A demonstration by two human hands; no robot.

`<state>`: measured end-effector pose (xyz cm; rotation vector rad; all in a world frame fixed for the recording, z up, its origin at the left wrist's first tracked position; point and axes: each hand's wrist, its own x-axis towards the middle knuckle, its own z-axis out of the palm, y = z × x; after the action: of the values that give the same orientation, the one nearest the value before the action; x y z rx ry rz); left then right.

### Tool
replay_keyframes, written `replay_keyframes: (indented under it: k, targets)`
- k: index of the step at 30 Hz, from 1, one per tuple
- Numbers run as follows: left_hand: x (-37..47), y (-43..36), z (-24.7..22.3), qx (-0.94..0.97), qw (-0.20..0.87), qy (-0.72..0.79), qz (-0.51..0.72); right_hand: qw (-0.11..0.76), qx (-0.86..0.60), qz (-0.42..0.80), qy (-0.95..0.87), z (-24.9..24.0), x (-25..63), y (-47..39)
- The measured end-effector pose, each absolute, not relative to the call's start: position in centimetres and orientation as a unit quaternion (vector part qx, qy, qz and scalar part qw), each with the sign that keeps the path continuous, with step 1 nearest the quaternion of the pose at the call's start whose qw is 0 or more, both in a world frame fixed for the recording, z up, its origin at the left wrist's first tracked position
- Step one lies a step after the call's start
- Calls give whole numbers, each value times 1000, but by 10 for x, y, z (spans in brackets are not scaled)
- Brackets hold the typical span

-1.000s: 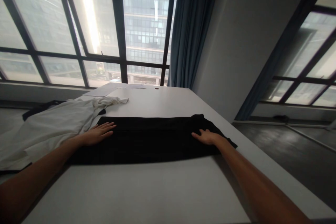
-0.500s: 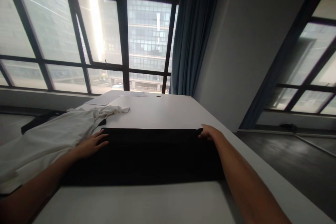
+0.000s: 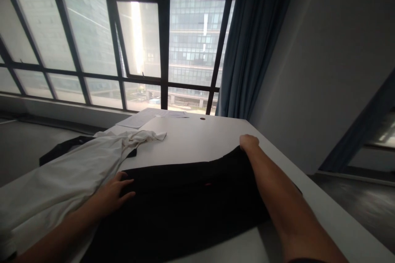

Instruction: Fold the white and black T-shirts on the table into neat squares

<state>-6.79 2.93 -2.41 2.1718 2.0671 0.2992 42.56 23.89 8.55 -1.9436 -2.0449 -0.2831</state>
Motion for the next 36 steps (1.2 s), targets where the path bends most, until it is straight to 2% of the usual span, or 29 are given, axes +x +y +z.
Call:
replay_keyframes:
  k: [4, 7, 12, 17, 20, 24, 27, 30, 36]
  targets:
    - [-48, 10, -8, 702, 91, 701, 86, 147, -686, -150, -697, 99, 351, 274]
    - [-43, 5, 3, 713, 83, 691, 84, 125, -664, -126, -726, 95, 303, 265]
    - [-59, 14, 6, 770, 75, 624, 114, 41, -603, -32, -796, 63, 275, 193]
    - [-95, 23, 2, 817, 185, 535, 106, -11, -580, 26, -814, 34, 287, 99]
    - [-108, 29, -4, 827, 195, 512, 127, 22, -495, 69, -866, 21, 293, 53]
    - [-106, 37, -10, 850, 132, 484, 162, 145, -389, 69, -907, -3, 291, 17]
    - [-91, 32, -7, 871, 94, 460, 147, 207, -364, 59, -906, -17, 294, 10]
    - [-64, 12, 3, 893, 102, 421, 121, 202, -390, 70, -896, -15, 315, 7]
    - [23, -53, 23, 944, 161, 280, 70, 118, -494, 156, -847, 24, 390, -11]
